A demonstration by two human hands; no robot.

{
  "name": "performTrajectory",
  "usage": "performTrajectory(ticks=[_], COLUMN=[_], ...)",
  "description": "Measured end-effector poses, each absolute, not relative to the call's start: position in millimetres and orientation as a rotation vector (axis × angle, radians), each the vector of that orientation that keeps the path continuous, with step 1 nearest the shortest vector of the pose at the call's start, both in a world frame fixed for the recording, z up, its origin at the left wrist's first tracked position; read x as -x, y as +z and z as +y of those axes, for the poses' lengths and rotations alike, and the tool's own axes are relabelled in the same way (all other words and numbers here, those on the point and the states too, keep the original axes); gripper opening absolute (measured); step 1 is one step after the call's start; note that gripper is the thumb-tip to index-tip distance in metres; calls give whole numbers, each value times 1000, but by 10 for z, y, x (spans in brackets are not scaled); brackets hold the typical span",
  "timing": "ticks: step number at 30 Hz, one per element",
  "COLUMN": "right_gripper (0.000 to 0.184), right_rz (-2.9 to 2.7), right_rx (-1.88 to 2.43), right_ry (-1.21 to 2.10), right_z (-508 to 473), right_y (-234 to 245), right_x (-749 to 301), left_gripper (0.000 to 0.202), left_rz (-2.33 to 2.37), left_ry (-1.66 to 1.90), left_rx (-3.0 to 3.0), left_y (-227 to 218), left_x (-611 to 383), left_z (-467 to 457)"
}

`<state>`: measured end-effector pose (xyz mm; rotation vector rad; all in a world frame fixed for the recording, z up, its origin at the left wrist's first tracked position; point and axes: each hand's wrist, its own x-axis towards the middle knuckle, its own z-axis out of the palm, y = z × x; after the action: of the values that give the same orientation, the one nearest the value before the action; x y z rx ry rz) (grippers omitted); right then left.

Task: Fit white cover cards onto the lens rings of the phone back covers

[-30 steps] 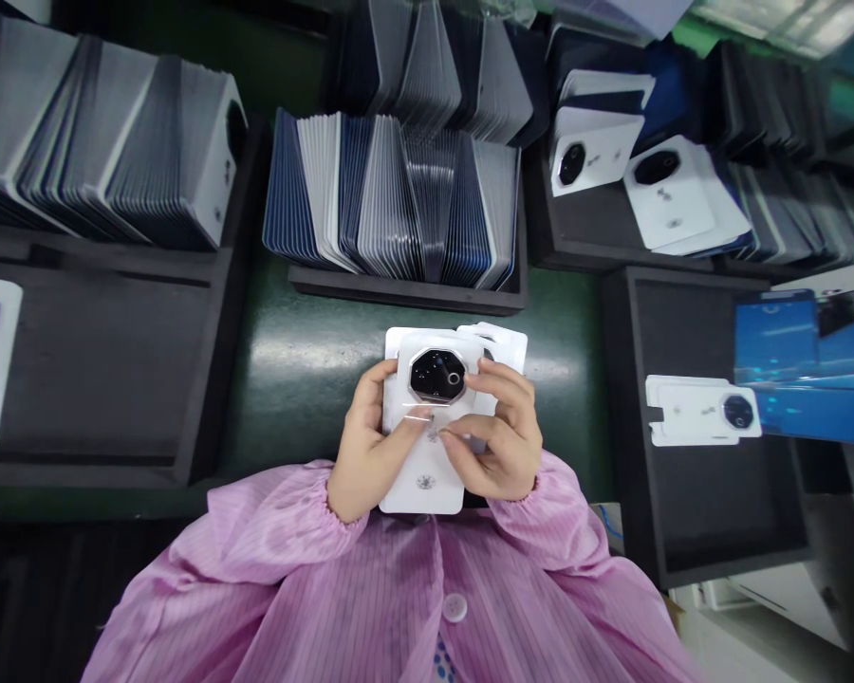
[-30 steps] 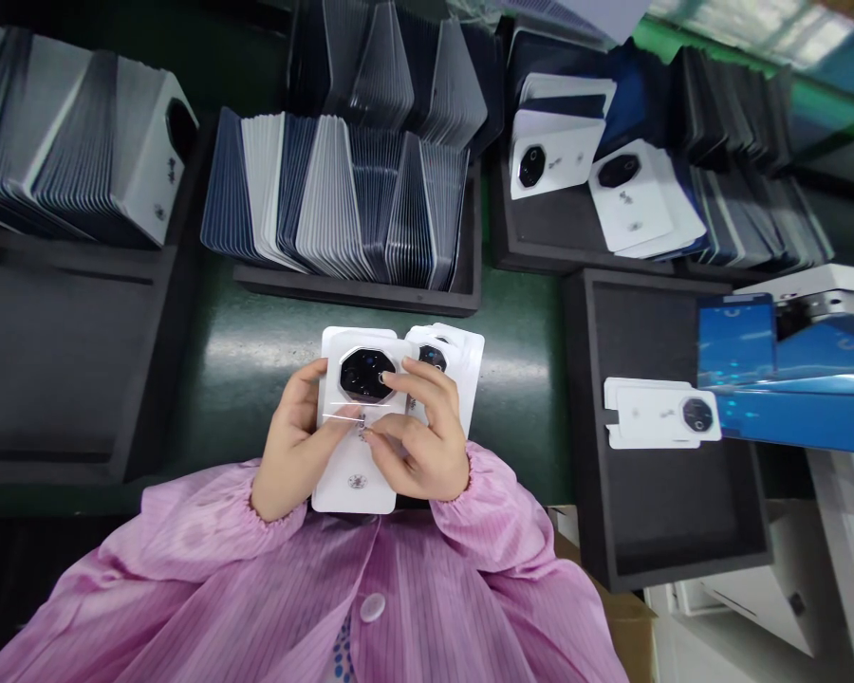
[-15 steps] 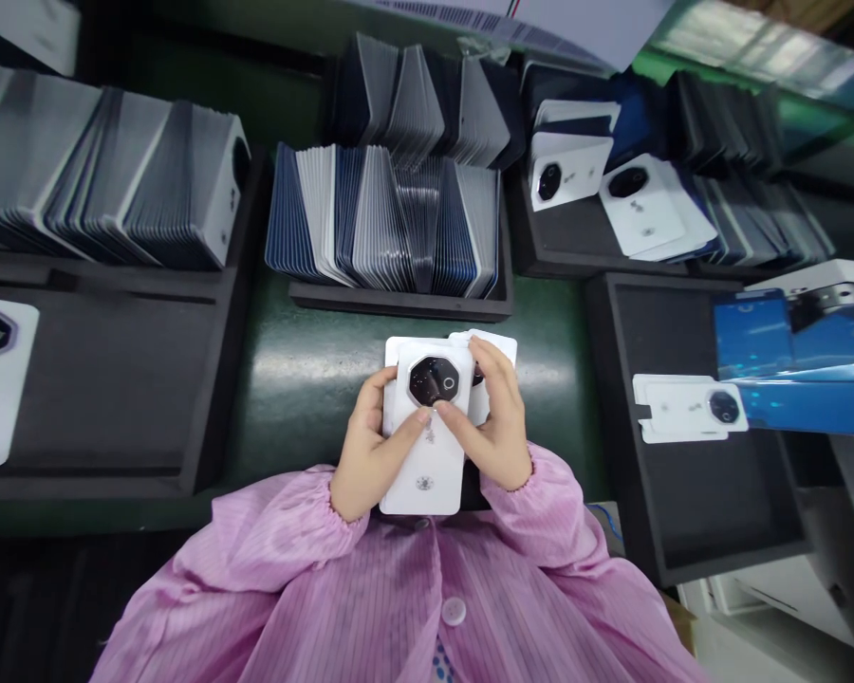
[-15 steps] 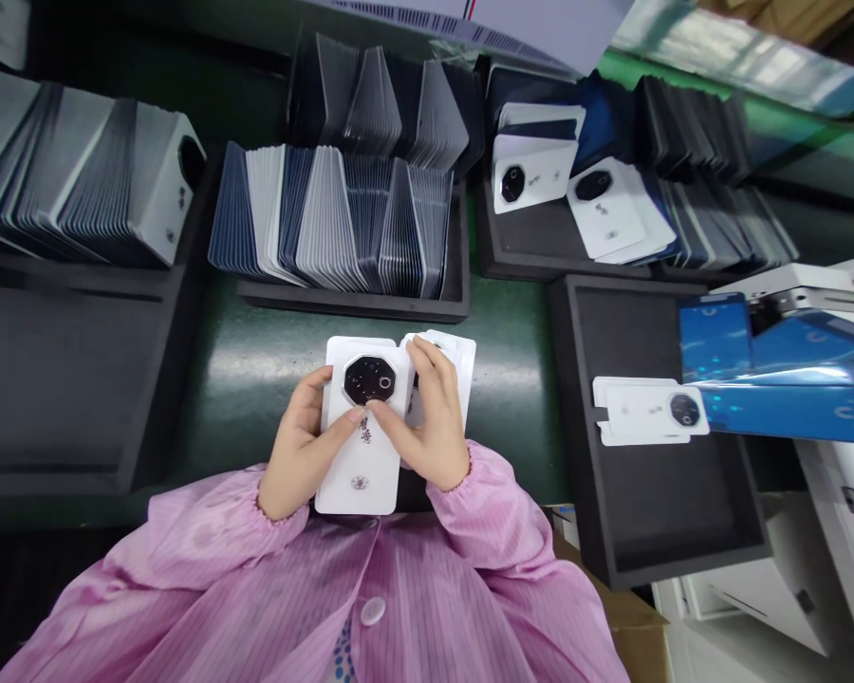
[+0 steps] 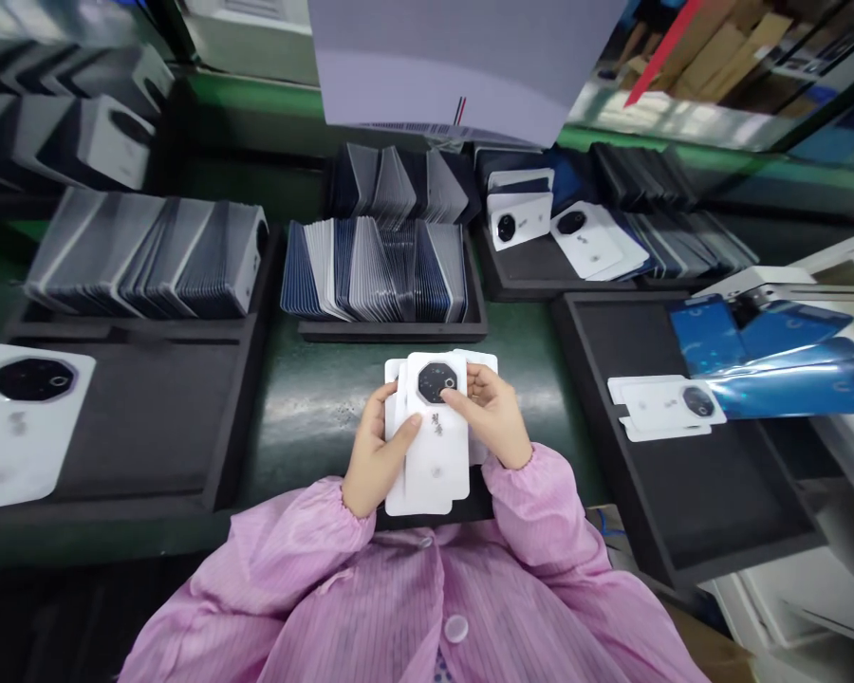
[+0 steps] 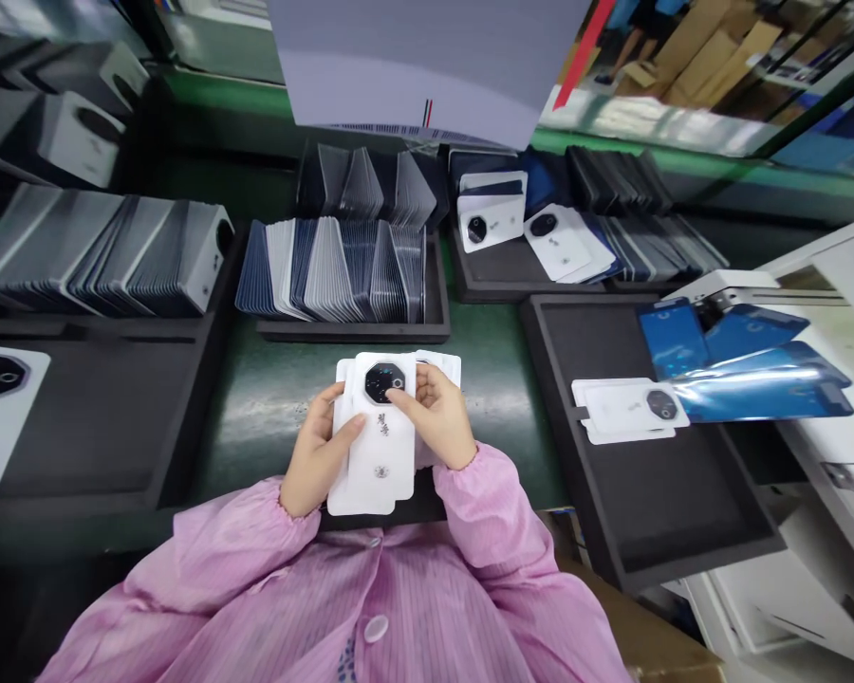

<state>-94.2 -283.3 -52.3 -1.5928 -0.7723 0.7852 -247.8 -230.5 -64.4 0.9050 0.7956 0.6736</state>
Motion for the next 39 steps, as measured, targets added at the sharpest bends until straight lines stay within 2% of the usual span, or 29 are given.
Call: performTrajectory(ticks=[3, 7, 9, 11, 13, 14, 17, 21, 25, 30, 33, 35, 39], right_gripper=[27, 23, 30, 46, 57, 57, 48, 39, 20, 19, 11, 10, 8], right_rz=[-736, -494, -408, -474, -661, -777, -1096, -1251, -1317, -1328, -1242, -1241, -1445], right_rx=[1571, 1499, 1459, 1538, 1755, 1897, 2215, 2041, 1746, 1794, 1806, 1792, 1646], right_ry=[768, 501, 372, 351, 384, 384, 190, -125, 74, 204, 307, 266, -56], right_z=[-2856, -2943, -2996, -3036, -3051, -3047, -3005, -2949, -2894, -2765, -2729, -2736, -2785], right_y=[-487, -482, -526, -600, -686, -726, -785, -622, -285, -135, -188, -230, -332], right_x=[868, 639, 522, 455, 455, 474, 557, 673, 861, 1006, 1003, 1010, 1073], left_gripper=[51, 52, 52, 52, 54, 54, 54, 51, 47, 44, 44, 44, 44], left_rz=[788, 817, 834, 842, 850, 855, 855, 845, 851, 871, 896, 899, 888], left_ry=[651, 652, 676, 706, 731, 739, 741, 735, 801, 930, 966, 945, 848], left_rx=[-868, -845, -834, -810, -785, -778, -781, -827, -1011, -1270, -1410, -1403, -1178], left_y=[-658, -633, -601, -562, -525, -512, -495, -521, -574, -670, -707, -703, -649], left_x=[2465, 2470, 2480, 2488, 2492, 2491, 2486, 2492, 2510, 2528, 2531, 2525, 2493], left_z=[-2307, -2292, -2278, -2265, -2254, -2250, -2245, -2260, -2309, -2371, -2374, -2359, -2298])
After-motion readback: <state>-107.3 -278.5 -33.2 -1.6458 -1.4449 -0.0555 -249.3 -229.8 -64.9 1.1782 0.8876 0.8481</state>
